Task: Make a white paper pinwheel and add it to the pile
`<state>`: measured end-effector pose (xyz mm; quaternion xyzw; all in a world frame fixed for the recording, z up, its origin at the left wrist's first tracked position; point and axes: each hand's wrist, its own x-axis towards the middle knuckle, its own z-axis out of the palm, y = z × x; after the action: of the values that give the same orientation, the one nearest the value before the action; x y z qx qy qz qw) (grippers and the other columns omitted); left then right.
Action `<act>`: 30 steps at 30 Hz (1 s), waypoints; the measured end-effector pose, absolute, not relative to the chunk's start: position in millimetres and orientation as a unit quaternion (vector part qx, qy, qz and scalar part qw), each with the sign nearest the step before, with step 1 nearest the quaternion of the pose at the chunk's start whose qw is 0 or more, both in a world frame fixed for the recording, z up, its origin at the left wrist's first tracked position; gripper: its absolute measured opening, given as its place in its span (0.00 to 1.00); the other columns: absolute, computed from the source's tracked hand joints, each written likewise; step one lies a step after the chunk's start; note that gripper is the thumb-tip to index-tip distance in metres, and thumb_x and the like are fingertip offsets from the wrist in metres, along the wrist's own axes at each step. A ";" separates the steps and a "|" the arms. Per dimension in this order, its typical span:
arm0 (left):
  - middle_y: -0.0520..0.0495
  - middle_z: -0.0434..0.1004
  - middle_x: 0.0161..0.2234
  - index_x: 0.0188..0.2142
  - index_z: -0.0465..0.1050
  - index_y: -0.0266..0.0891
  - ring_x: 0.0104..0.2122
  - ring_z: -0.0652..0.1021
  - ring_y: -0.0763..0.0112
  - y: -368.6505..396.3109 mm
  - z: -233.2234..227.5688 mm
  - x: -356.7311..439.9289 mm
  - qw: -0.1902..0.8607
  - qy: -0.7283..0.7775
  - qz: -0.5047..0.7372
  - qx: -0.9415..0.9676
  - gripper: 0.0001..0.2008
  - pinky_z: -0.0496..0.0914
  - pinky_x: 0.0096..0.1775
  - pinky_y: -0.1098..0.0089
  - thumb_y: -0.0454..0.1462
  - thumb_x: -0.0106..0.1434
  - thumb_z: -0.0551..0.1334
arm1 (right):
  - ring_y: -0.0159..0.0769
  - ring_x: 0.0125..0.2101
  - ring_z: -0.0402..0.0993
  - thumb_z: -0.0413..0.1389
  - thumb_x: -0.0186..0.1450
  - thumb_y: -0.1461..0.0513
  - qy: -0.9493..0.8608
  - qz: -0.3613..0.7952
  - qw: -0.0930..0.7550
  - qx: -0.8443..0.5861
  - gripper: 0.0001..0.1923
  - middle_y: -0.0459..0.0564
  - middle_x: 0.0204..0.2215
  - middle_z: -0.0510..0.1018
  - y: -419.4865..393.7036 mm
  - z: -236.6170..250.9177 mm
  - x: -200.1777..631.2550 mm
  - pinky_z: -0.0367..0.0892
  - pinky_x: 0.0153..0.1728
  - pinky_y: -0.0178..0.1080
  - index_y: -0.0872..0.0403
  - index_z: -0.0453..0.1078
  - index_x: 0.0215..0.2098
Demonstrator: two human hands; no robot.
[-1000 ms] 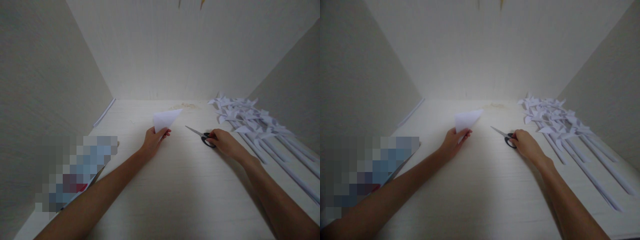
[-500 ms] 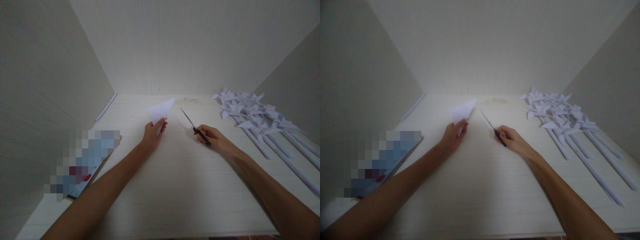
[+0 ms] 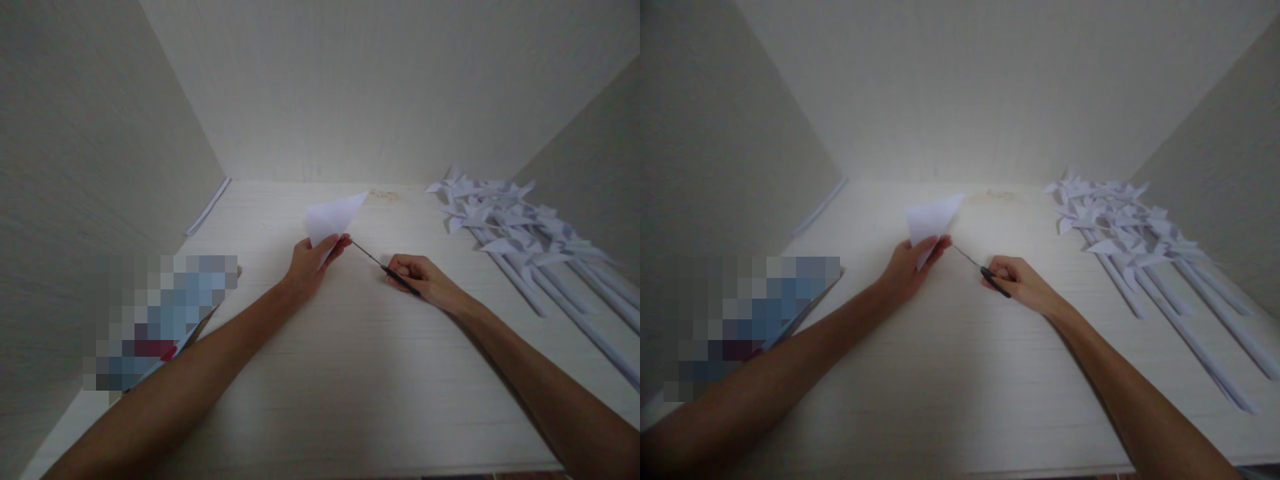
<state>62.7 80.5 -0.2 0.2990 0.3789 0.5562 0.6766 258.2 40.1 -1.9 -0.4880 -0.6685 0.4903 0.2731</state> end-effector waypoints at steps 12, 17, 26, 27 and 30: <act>0.43 0.77 0.31 0.26 0.73 0.31 0.31 0.77 0.72 82.0 -7.4 60.7 0.666 0.371 0.552 0.339 0.03 0.69 0.43 0.68 0.31 0.50 0.62 | 0.23 0.17 0.47 0.54 0.56 0.52 -0.680 0.479 0.262 -0.490 0.16 0.38 0.16 0.52 39.1 0.0 258.4 0.41 0.17 0.32 0.55 0.57 0.22; 0.43 0.77 0.31 0.27 0.73 0.31 0.31 0.77 0.73 80.3 -6.0 60.7 0.660 0.382 0.548 0.344 0.04 0.69 0.42 0.69 0.31 0.50 0.62 | 0.23 0.16 0.46 0.54 0.55 0.53 -0.679 0.480 0.264 -0.489 0.16 0.37 0.15 0.51 39.5 -0.1 258.2 0.41 0.17 0.32 0.55 0.57 0.21; 0.43 0.77 0.31 0.27 0.73 0.31 0.31 0.77 0.74 81.6 -8.0 60.3 0.657 0.385 0.545 0.349 0.04 0.69 0.41 0.71 0.32 0.49 0.63 | 0.23 0.16 0.46 0.54 0.55 0.52 -0.679 0.482 0.256 -0.491 0.16 0.38 0.15 0.52 40.0 0.6 257.8 0.41 0.17 0.32 0.55 0.58 0.21; 0.43 0.77 0.31 0.27 0.73 0.31 0.31 0.77 0.74 81.6 -8.3 60.4 0.657 0.384 0.546 0.350 0.04 0.68 0.41 0.70 0.32 0.49 0.63 | 0.23 0.16 0.46 0.54 0.55 0.52 -0.678 0.483 0.256 -0.491 0.16 0.38 0.15 0.52 40.0 0.4 258.1 0.41 0.17 0.32 0.54 0.58 0.21; 0.44 0.77 0.31 0.27 0.73 0.31 0.31 0.77 0.74 81.2 -8.6 60.6 0.660 0.376 0.550 0.348 0.04 0.68 0.42 0.70 0.32 0.49 0.63 | 0.23 0.16 0.46 0.54 0.55 0.52 -0.682 0.480 0.258 -0.488 0.16 0.38 0.15 0.51 40.4 -0.8 258.9 0.41 0.17 0.32 0.54 0.57 0.21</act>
<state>60.6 81.2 -8.6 0.3484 0.3758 0.5499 0.6596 258.9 40.4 -0.8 -0.4882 -0.6816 0.4802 0.2577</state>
